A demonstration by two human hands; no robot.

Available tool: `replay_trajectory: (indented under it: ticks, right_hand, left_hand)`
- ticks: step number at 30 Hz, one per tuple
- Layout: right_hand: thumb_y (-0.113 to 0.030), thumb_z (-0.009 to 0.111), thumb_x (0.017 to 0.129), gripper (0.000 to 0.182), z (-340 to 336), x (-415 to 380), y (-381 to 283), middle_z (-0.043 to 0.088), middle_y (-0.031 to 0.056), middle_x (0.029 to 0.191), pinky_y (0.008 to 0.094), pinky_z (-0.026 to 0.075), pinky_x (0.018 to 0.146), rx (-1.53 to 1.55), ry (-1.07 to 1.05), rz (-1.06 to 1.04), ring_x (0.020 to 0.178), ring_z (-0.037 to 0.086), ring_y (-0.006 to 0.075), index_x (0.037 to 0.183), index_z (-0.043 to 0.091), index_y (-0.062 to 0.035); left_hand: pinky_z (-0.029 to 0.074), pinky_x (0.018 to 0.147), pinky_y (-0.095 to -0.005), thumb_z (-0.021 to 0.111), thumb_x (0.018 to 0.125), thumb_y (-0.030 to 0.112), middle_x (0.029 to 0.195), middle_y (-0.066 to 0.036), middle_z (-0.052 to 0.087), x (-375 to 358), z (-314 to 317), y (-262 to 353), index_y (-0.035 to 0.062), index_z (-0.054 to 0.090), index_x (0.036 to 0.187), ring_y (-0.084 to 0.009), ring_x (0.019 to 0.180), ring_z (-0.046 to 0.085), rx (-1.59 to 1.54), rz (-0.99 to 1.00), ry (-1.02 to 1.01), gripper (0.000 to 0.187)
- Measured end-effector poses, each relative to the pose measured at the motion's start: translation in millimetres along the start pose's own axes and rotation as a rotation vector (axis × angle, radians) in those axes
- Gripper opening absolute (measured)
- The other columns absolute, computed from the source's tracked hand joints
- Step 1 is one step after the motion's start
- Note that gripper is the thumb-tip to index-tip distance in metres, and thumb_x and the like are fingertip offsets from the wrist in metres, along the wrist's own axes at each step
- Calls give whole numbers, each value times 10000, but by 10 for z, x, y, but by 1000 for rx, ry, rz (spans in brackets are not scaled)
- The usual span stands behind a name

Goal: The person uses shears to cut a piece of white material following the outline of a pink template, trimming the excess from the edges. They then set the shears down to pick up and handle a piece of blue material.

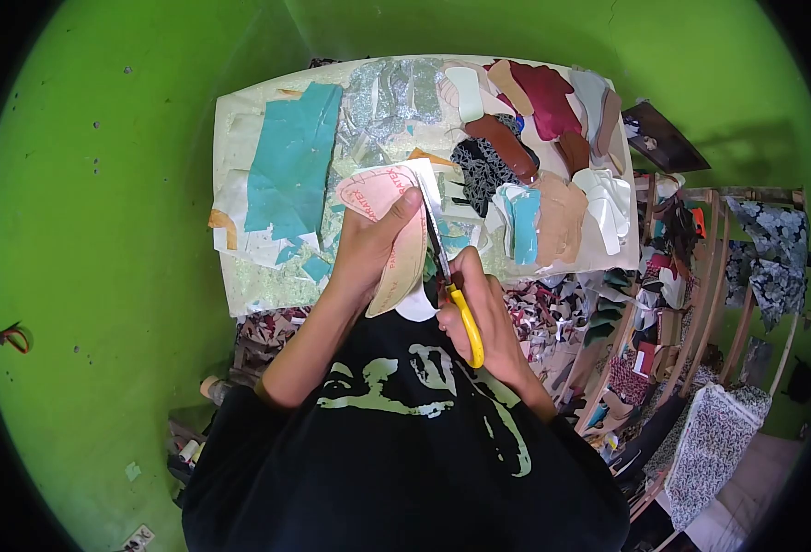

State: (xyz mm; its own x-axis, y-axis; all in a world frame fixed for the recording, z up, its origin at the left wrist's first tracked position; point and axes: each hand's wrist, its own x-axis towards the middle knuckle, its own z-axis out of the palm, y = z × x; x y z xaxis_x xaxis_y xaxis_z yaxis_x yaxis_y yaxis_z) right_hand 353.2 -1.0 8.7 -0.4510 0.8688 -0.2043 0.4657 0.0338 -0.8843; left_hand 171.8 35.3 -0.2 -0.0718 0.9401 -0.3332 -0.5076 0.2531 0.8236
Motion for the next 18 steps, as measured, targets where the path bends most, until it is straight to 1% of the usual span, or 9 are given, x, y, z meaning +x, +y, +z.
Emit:
replay_trajectory:
  ticks: [1, 4, 7, 10, 13, 15, 17, 18]
  right_hand:
    - [-296, 741, 838, 564, -13, -11, -13, 560, 245, 849, 514, 438, 741, -18, -27, 30, 791, 535, 497, 1141, 363, -8]
    - [-370, 734, 852, 592, -8, -11, 9, 555, 238, 821, 515, 438, 736, -13, -17, 6, 774, 532, 500, 1129, 364, -2]
    - [-465, 708, 864, 630, -34, 31, -38, 554, 228, 823, 494, 442, 721, 4, 23, -49, 765, 537, 486, 1132, 366, -10]
    - [-547, 662, 873, 652, -81, 109, -16, 554, 214, 818, 468, 444, 697, 47, 16, -70, 738, 537, 460, 1116, 380, -11]
    - [-455, 731, 850, 606, -104, 86, 74, 559, 206, 827, 448, 441, 679, 2, 0, -72, 721, 541, 434, 1093, 399, -10]
    - [-669, 570, 848, 694, -54, 94, 94, 535, 134, 706, 396, 422, 599, 33, 43, -67, 621, 551, 312, 1019, 400, -19]
    - [-784, 495, 837, 780, -22, 92, 111, 524, 93, 641, 364, 410, 551, 46, 67, -52, 565, 553, 243, 979, 399, -23]
    - [-792, 500, 827, 791, -15, 89, 119, 525, 89, 636, 358, 408, 543, 44, 67, -40, 561, 551, 234, 977, 397, -22]
  left_hand:
    - [516, 656, -260, 685, 952, 250, 932, -43, 664, 4, -18, -16, 14, 617, 1121, -95, 785, 632, 0, -2, -1, 298]
    - [512, 659, -257, 681, 954, 247, 925, -35, 655, 0, -7, -18, 22, 612, 1115, -92, 785, 625, -26, -8, -9, 285]
    - [510, 653, -257, 676, 957, 244, 932, -34, 650, -29, 50, -86, 26, 606, 1120, -92, 785, 623, 4, -10, 0, 282]
    - [509, 649, -258, 666, 963, 238, 942, -33, 647, -69, 93, -101, 29, 603, 1123, -90, 785, 622, 22, -23, 26, 270]
    - [510, 650, -259, 652, 972, 225, 939, -29, 647, -75, 84, -90, 34, 600, 1126, -91, 783, 623, -21, -30, 24, 251]
    - [511, 651, -258, 645, 976, 219, 932, -26, 648, -76, 74, -83, 38, 600, 1127, -91, 780, 625, -34, -24, 24, 240]
    - [512, 651, -257, 641, 978, 214, 924, -24, 649, -75, 83, -77, 41, 600, 1126, -92, 778, 626, -21, -16, 28, 232]
    - [513, 652, -258, 643, 977, 214, 922, -25, 651, -66, 74, -86, 39, 600, 1126, -93, 777, 629, -37, -6, 20, 235]
